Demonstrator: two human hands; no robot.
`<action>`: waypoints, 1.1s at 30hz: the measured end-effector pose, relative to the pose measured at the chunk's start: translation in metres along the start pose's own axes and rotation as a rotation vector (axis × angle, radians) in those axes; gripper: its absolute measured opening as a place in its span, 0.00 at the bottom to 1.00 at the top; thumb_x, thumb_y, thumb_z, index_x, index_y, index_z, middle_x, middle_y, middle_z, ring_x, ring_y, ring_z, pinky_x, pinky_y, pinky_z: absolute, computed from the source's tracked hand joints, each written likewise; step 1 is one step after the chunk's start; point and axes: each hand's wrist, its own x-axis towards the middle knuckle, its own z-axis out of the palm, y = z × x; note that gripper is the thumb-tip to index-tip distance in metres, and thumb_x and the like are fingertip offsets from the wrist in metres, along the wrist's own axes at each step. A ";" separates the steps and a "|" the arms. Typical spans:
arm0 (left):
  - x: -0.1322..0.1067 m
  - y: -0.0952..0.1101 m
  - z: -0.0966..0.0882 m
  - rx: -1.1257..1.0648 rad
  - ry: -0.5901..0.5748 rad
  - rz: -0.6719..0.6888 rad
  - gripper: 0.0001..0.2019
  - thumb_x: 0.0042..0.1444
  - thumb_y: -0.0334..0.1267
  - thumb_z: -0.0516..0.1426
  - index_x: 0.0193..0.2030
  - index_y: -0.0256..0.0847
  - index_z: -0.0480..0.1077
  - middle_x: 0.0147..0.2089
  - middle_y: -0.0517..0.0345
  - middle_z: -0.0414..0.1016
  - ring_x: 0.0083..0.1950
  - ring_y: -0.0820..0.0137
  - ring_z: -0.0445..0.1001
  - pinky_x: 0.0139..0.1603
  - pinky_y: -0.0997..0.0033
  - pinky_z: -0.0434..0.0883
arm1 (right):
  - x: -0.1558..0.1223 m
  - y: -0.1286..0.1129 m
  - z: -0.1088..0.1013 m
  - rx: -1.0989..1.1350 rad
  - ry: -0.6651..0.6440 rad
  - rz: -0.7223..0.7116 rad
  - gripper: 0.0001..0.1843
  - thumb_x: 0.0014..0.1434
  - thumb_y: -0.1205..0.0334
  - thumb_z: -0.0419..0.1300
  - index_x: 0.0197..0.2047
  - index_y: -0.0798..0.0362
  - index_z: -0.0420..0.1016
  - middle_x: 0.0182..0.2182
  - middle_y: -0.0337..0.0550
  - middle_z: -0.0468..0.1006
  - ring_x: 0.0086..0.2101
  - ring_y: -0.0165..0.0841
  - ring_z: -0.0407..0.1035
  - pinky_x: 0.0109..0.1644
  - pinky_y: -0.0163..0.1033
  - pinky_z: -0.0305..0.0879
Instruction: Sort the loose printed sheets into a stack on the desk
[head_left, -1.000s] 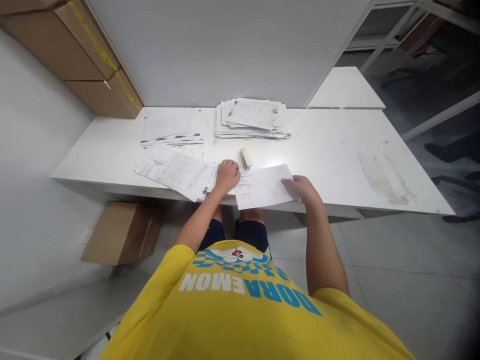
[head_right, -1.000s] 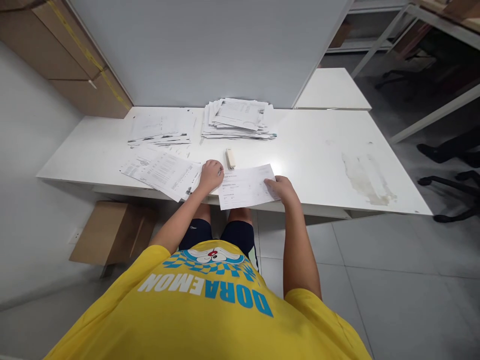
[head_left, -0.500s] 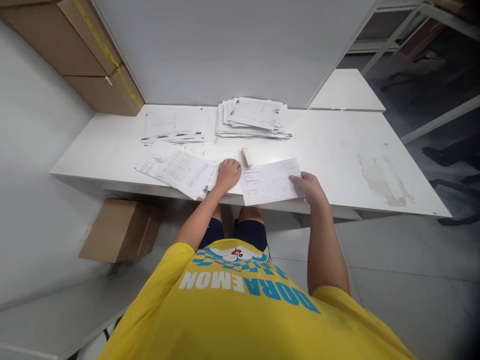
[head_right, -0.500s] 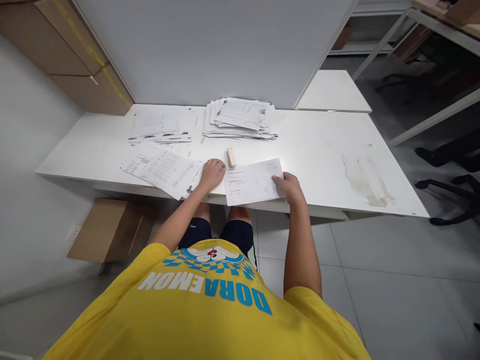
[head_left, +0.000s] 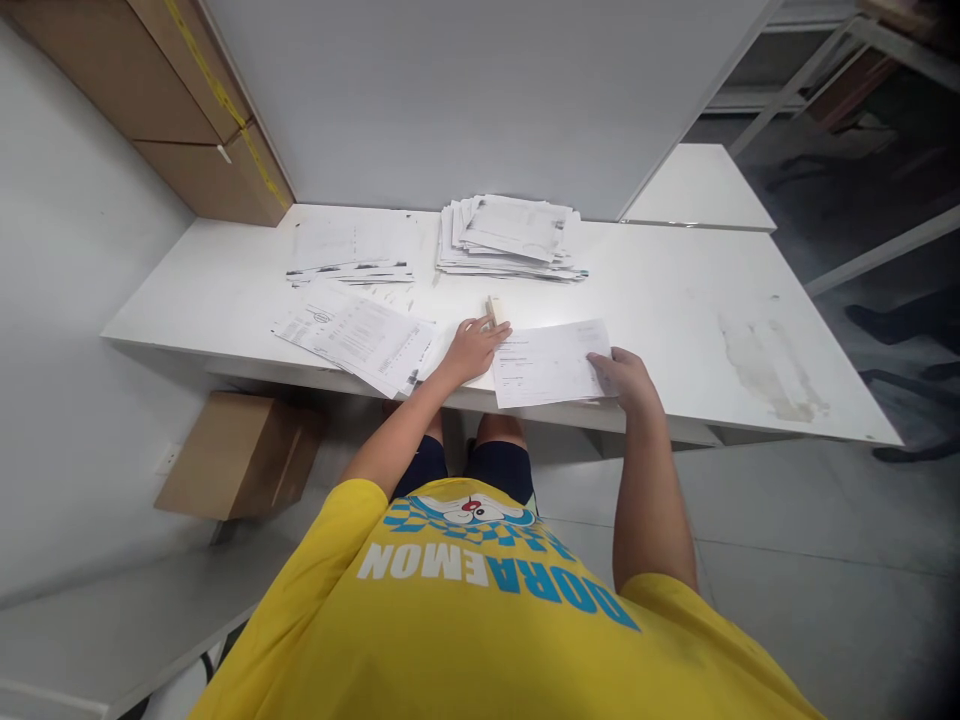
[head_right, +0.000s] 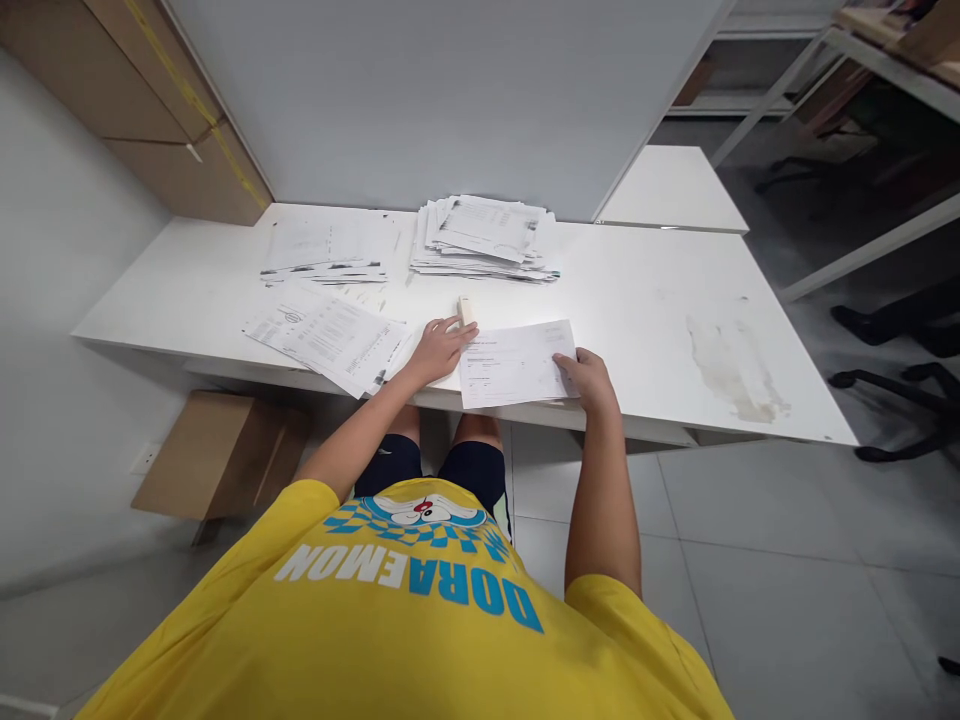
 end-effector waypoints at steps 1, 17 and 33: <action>0.001 -0.001 0.000 -0.007 -0.010 -0.022 0.26 0.62 0.27 0.48 0.66 0.47 0.66 0.69 0.56 0.66 0.71 0.59 0.60 0.68 0.49 0.55 | -0.001 0.001 0.001 0.004 -0.001 -0.001 0.11 0.48 0.57 0.63 0.34 0.54 0.73 0.28 0.43 0.77 0.28 0.34 0.69 0.30 0.37 0.66; -0.004 -0.006 -0.007 0.062 0.078 -0.006 0.26 0.59 0.28 0.50 0.65 0.37 0.67 0.68 0.46 0.67 0.53 0.59 0.75 0.56 0.54 0.67 | 0.009 -0.175 0.014 -0.541 -0.082 -0.631 0.07 0.56 0.59 0.58 0.35 0.53 0.73 0.31 0.43 0.75 0.31 0.34 0.65 0.34 0.35 0.58; -0.014 -0.007 -0.003 0.019 0.070 0.015 0.29 0.58 0.28 0.50 0.68 0.41 0.61 0.70 0.48 0.63 0.54 0.59 0.76 0.51 0.56 0.73 | 0.199 -0.201 0.105 -0.046 0.226 -0.421 0.17 0.47 0.61 0.56 0.41 0.57 0.72 0.26 0.37 0.69 0.31 0.33 0.65 0.37 0.36 0.66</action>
